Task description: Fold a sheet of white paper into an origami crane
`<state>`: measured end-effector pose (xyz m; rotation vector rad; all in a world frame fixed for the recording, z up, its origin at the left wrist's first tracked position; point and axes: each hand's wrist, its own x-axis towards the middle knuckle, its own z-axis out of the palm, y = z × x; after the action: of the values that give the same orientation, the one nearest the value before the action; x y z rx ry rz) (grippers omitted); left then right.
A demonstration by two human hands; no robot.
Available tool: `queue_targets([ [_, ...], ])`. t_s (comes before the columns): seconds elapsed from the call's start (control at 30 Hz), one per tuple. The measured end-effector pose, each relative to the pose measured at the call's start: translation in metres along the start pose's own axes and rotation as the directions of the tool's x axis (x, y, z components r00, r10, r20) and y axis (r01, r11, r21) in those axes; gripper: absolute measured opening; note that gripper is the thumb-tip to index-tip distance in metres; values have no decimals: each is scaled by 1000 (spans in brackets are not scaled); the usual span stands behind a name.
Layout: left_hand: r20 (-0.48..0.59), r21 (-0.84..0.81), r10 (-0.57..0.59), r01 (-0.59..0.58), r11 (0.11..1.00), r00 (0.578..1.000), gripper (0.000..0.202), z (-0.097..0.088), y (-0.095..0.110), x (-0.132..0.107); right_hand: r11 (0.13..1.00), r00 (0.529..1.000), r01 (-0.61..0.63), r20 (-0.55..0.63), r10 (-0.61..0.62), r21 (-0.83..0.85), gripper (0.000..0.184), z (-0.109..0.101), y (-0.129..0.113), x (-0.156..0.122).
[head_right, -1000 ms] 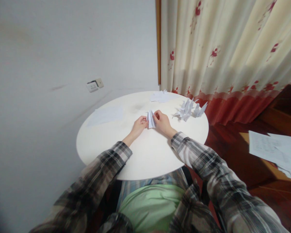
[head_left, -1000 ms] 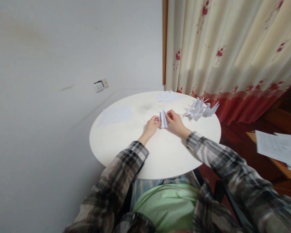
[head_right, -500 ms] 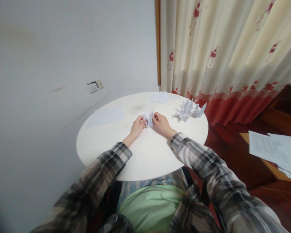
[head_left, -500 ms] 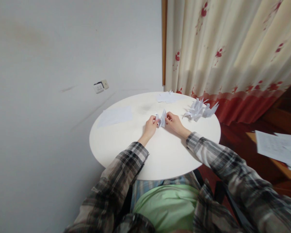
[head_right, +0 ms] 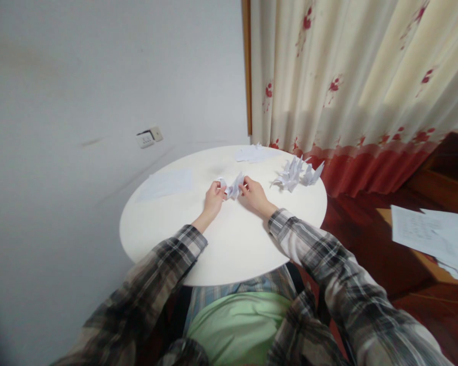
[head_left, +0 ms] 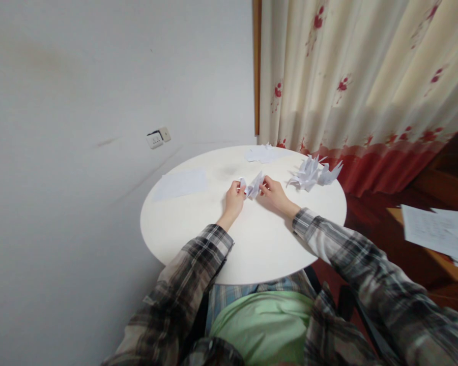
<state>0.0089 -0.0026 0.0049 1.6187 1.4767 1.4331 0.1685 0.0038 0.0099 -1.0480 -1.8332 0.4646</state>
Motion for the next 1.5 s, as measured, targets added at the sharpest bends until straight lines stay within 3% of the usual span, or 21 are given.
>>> queue_targets([
  [0.37,4,-46,-27,28,999,1000,3,0,7,-3,1000,1000,-17,3,18,-20,12,-1,-4,0],
  [0.87,32,-65,46,-44,997,998,7,1,4,-3,1000,1000,19,-18,-19,1,15,1,2,-1],
  [1.5,70,-18,31,-29,999,997,9,1,5,-5,996,999,-23,45,27,-86,13,3,8,1],
])
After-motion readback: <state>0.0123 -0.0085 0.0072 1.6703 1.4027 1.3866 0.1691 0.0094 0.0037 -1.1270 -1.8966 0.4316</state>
